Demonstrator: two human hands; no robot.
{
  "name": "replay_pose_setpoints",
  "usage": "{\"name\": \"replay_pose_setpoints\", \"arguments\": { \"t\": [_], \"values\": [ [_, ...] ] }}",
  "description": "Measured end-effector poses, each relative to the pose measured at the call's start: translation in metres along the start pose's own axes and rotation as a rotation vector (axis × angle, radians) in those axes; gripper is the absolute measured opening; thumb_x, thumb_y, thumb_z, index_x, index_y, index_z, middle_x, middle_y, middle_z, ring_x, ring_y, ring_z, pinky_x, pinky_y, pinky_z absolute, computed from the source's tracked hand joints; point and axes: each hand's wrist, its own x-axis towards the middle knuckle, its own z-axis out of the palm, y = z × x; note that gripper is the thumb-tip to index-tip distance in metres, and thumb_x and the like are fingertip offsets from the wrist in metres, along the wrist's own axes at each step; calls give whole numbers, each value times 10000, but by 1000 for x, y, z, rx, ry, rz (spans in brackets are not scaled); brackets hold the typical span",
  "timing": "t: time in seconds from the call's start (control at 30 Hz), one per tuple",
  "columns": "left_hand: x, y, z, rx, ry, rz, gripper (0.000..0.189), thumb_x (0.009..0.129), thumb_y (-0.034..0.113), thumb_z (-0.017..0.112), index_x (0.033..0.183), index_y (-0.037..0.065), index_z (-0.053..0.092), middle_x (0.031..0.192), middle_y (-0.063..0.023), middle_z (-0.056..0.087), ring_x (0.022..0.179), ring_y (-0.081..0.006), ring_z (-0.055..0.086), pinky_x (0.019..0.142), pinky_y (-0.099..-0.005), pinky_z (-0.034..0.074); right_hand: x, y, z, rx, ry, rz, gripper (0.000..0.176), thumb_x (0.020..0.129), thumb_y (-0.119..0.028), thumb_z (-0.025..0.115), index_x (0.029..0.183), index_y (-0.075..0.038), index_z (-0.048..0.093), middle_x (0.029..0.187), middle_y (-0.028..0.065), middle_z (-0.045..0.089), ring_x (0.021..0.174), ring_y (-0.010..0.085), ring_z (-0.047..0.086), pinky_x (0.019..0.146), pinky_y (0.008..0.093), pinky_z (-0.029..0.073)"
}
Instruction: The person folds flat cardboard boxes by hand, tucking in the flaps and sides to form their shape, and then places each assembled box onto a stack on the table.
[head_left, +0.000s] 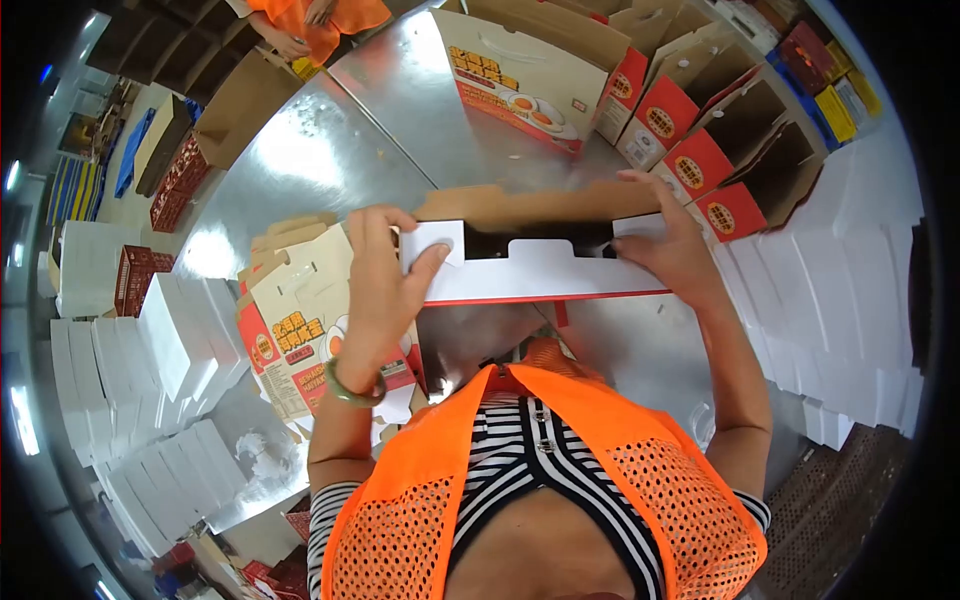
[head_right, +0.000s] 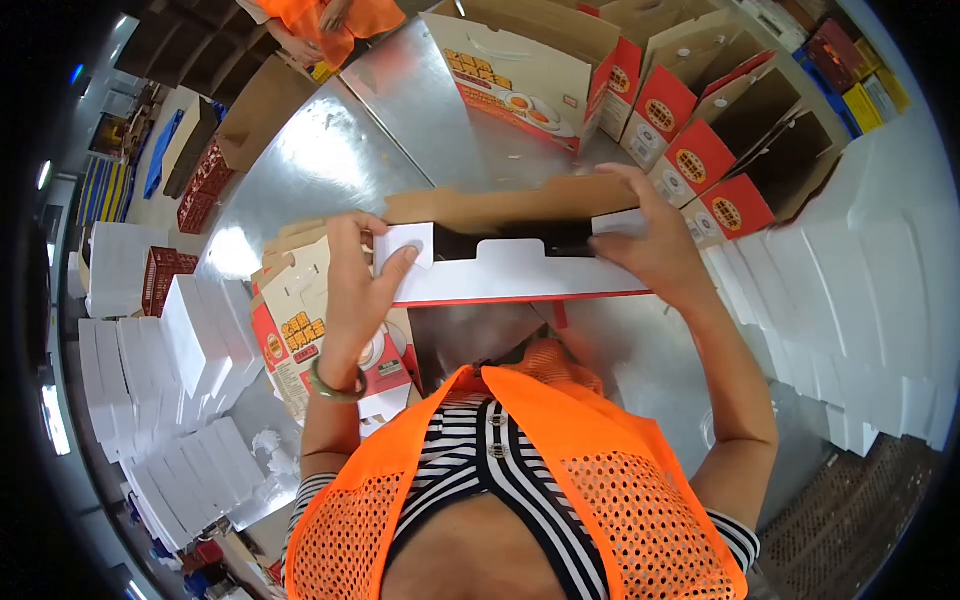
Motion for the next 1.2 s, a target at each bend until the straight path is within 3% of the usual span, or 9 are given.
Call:
{"name": "replay_pose_setpoints", "arguments": {
  "t": [0.03, 0.13, 0.2, 0.3, 0.47, 0.53, 0.87, 1.1, 1.2],
  "values": [
    [5, -7, -2, 19, -90, -103, 772, 814, 134, 785, 1464, 41, 378, 1220, -199, 468, 987, -347, 547, 811, -417, 484, -1, 1, 3, -68, 47, -17, 701, 736, -70, 756, 1394, -119, 518, 1343, 134, 593, 1323, 257, 500, 1096, 358, 365],
    [25, 4, -1, 165, -89, 212, 786, 780, 141, 810, 1432, 25, 386, 1290, -251, 446, 1073, -378, 567, 842, -422, 498, 0, 2, 8, -208, 148, -70, 657, 763, -67, 735, 1384, -107, 524, 1289, 131, 616, 1285, 255, 530, 1086, 364, 378],
    [28, 16, 5, 117, -96, 154, 716, 781, 117, 789, 1396, 25, 434, 1267, -229, 513, 1111, -403, 586, 876, -423, 506, 3, 8, 9, -82, 122, -102, 613, 783, -74, 722, 1368, -105, 542, 1285, 130, 618, 1280, 253, 534, 1082, 364, 382],
    [33, 19, 2, 197, -71, 145, 552, 777, 100, 784, 1280, 20, 571, 1116, -165, 606, 1051, -380, 608, 865, -408, 506, 4, 15, 12, 144, 169, -264, 483, 821, -93, 704, 1294, -104, 605, 1267, 124, 619, 1242, 243, 550, 1065, 357, 393],
    [33, -12, -7, -47, 23, 680, 224, 766, 147, 820, 848, 2, 671, 995, -116, 630, 937, -309, 633, 840, -357, 496, 11, 38, 7, 350, 37, -555, 223, 855, -129, 702, 1068, -62, 702, 1208, 99, 606, 1129, 213, 576, 1010, 332, 414],
    [43, 0, -1, 62, -63, 650, 253, 788, 211, 803, 862, 32, 641, 964, -106, 615, 906, -316, 603, 783, -393, 488, 5, 12, 1, 56, -42, -313, 135, 867, -147, 704, 950, -41, 702, 1160, 87, 589, 1092, 210, 565, 976, 322, 419],
    [52, 32, 13, 553, -370, 267, 386, 873, 285, 735, 1077, 90, 471, 1007, -93, 614, 976, -361, 617, 789, -464, 511, 16, -10, 7, -584, -11, -296, 376, 886, -224, 693, 1242, -125, 625, 1144, 92, 621, 1084, 316, 539, 961, 424, 417],
    [53, 36, 10, 600, -390, 284, 334, 873, 261, 728, 1016, 101, 472, 962, -88, 638, 968, -356, 637, 797, -454, 518, 15, -1, 17, -646, 15, -419, 417, 888, -216, 685, 1298, -153, 636, 1127, 73, 638, 1130, 299, 536, 985, 433, 389],
    [56, 25, -7, 237, -563, 177, 428, 846, 297, 754, 1158, 113, 525, 1155, -129, 624, 1147, -401, 588, 942, -474, 481, 21, -4, 5, -545, -81, -379, 420, 886, -182, 679, 1298, -115, 642, 1188, 86, 633, 1172, 303, 529, 1023, 426, 370]
  ]
}}
